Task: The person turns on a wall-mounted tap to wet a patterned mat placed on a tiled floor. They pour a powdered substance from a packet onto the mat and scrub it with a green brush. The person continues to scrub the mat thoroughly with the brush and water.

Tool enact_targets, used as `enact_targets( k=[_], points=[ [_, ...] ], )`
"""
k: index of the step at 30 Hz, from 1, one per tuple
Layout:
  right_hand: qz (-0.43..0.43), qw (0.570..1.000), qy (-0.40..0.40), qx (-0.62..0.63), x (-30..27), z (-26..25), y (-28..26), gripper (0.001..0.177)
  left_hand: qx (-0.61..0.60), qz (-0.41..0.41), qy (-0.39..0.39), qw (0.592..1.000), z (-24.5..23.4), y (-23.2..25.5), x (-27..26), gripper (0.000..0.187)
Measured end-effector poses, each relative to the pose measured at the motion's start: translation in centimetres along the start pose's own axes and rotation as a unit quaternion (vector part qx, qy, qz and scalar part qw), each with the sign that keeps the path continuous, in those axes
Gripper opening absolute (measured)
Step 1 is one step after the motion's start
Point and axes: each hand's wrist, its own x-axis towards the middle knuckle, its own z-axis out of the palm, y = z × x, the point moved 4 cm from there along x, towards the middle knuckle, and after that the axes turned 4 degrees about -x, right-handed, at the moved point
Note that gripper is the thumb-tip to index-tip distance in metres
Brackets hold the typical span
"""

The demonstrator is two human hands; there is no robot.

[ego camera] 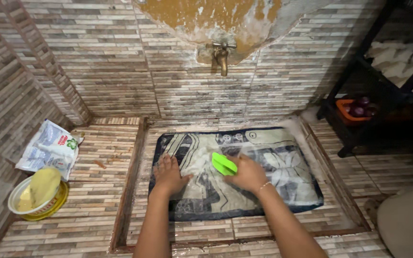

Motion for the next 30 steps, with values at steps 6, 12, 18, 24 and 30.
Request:
enact_targets(
  k=[6, 12, 18, 24, 30],
  points=[
    [0.136, 0.989, 0.014, 0.054, 1.6, -1.9, 7.6, 0.066, 0.002, 0.015, -0.01, 1.0, -0.2, -0.1, -0.4, 0.127],
    [0.361, 0.92, 0.143, -0.048, 1.3, -4.3, 13.4, 0.067, 0.013, 0.006, -0.02, 1.0, -1.1, 0.8, -0.7, 0.132],
    [0.168, 0.983, 0.057, -0.053, 8.3, 4.0, 1.7, 0.058, -0.014, -0.01, -0.029, 0.999, -1.8, 1.2, -1.2, 0.136],
    [0.041, 0.999, 0.014, 0.019, 10.6, 6.4, -6.1, 0.07, 0.0, -0.001, -0.057, 0.998, -2.0, 1.5, -1.6, 0.147],
    [0.163, 0.987, 0.008, 0.002, 10.5, 2.3, 8.8, 0.065, -0.002, -0.001, -0.048, 0.999, -2.7, 1.6, -2.3, 0.147]
  ],
)
